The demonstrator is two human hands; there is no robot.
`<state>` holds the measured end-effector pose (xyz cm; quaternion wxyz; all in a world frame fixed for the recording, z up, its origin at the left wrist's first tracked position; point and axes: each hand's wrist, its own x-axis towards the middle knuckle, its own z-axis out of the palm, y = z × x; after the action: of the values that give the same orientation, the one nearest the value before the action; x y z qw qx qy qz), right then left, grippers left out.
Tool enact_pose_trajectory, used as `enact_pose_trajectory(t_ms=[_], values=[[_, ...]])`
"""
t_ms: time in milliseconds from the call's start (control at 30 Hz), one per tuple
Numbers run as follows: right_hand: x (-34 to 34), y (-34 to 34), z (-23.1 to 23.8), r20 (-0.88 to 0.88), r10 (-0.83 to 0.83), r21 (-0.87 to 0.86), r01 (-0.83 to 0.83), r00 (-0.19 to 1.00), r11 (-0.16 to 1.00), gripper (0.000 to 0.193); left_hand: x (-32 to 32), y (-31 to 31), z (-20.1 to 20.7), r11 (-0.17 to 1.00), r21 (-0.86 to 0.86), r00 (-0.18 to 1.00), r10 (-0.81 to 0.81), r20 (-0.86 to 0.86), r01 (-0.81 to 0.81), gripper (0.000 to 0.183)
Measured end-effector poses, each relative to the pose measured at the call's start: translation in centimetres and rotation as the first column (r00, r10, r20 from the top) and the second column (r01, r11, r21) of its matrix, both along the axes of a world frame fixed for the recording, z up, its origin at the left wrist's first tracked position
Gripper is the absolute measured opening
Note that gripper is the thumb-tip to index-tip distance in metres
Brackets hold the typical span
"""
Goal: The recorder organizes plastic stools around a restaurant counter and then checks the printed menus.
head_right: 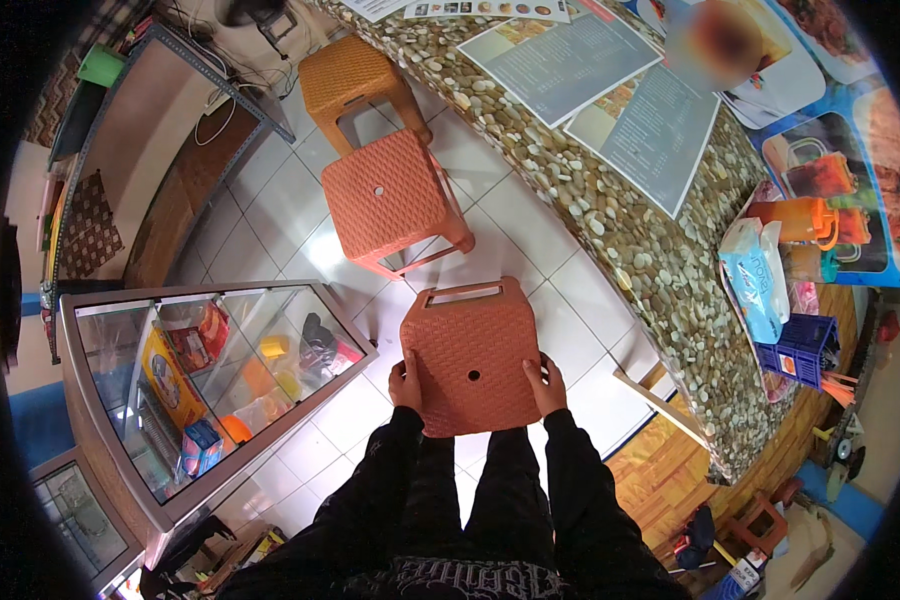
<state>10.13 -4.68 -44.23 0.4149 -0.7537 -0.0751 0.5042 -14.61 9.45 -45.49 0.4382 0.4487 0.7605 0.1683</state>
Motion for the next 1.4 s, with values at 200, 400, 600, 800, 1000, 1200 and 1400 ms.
enact_pose_trajectory(t_ms=[200,400,600,800,1000,1200,1400], values=[[-2.0,-1.1,-4.0,-0.128,-0.154,-0.108,0.141,0.980,0.984,0.096,-0.9,0.7,-2.9,0.997,-0.061,0.988,0.048,0.145,-0.039,0.079],[-2.9,-0.4,-3.6,0.031,-0.153,-0.129,0.155,0.988,0.979,0.091,-0.1,1.5,-2.8,0.991,-0.126,0.999,-0.044,0.012,0.045,0.085],[-2.5,4.7,-3.9,0.121,-0.113,-0.063,0.121,0.986,0.991,0.088,0.0,6.2,-4.9,0.998,0.052,0.999,-0.016,-0.041,0.019,0.083],[0.2,11.7,-5.9,0.209,-0.017,-0.005,0.019,0.978,1.000,0.088,0.4,12.6,-6.4,1.000,0.006,1.000,0.023,0.011,-0.023,0.090],[0.9,21.1,-6.4,0.196,0.076,0.142,-0.105,0.978,0.984,0.085,-2.0,21.2,-8.0,0.995,-0.010,0.949,0.096,0.299,-0.097,0.089],[3.2,23.2,-6.0,0.200,0.132,0.088,-0.152,0.971,0.985,0.077,-0.5,23.2,-6.7,0.987,-0.135,0.914,0.130,0.385,-0.084,0.092],[1.9,21.2,-1.3,-0.034,-0.060,0.272,0.067,0.998,0.960,0.055,0.9,20.5,-2.1,0.977,-0.121,0.910,0.209,0.359,-0.177,0.082]])
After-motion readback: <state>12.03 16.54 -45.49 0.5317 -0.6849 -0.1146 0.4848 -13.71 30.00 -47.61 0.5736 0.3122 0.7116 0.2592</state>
